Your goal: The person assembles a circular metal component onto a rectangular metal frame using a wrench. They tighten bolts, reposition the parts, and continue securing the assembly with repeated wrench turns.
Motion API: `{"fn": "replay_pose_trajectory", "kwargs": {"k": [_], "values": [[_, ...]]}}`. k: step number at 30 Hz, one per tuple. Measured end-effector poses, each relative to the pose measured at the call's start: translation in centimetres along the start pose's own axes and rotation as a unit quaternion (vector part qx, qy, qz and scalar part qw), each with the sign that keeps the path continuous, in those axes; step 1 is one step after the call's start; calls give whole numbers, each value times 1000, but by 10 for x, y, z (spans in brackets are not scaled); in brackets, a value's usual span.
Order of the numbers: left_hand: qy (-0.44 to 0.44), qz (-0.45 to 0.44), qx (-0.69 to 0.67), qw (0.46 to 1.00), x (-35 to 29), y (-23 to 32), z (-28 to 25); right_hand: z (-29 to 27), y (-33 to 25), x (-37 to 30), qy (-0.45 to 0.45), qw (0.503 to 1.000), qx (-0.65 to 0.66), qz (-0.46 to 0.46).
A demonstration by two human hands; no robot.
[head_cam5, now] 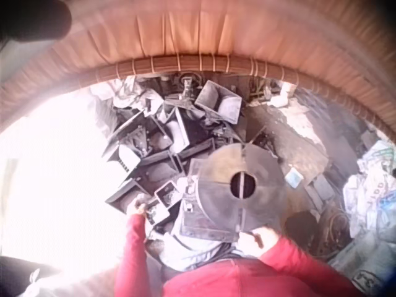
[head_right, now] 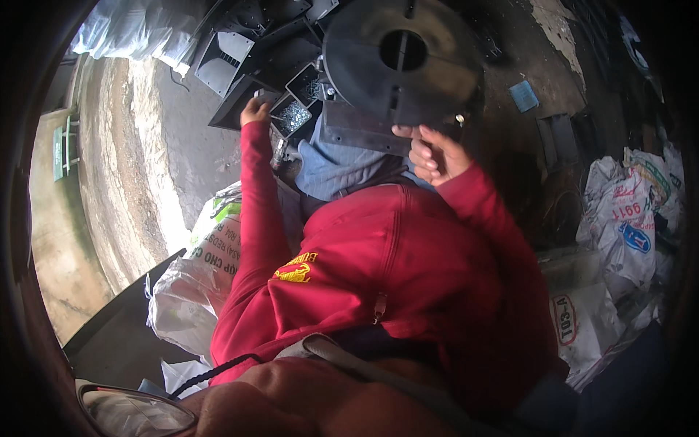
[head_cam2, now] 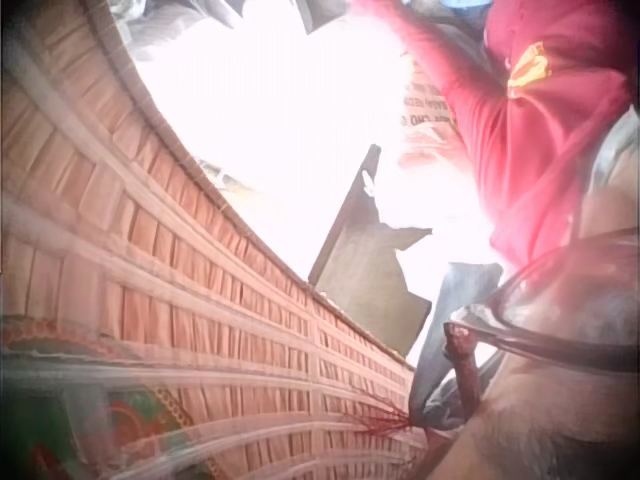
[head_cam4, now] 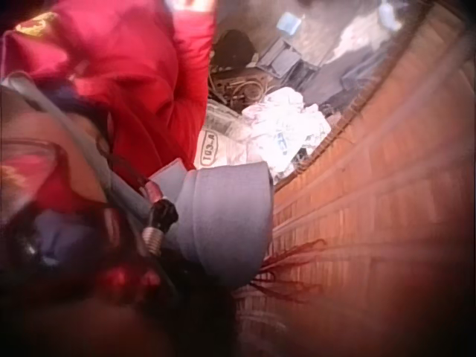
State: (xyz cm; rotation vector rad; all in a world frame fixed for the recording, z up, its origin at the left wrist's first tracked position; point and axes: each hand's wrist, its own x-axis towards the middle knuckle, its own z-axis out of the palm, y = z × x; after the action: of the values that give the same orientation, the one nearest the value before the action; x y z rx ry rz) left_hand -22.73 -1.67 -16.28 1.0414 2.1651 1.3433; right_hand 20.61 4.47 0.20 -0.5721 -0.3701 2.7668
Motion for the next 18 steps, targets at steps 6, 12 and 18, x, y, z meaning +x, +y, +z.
{"fn": "replay_pose_trajectory", "kwargs": {"k": [6, 12, 18], "values": [[-166, -181, 372, 895, 60, -73, 109, -30, -2, -1, 16, 1000, 18, 3], [-290, -177, 410, 846, 95, -137, 168, -35, 3, 4, 88, 995, 35, -4], [-389, -193, 446, 783, 97, -193, 210, -25, 13, 8, 144, 987, 62, -36]]}}
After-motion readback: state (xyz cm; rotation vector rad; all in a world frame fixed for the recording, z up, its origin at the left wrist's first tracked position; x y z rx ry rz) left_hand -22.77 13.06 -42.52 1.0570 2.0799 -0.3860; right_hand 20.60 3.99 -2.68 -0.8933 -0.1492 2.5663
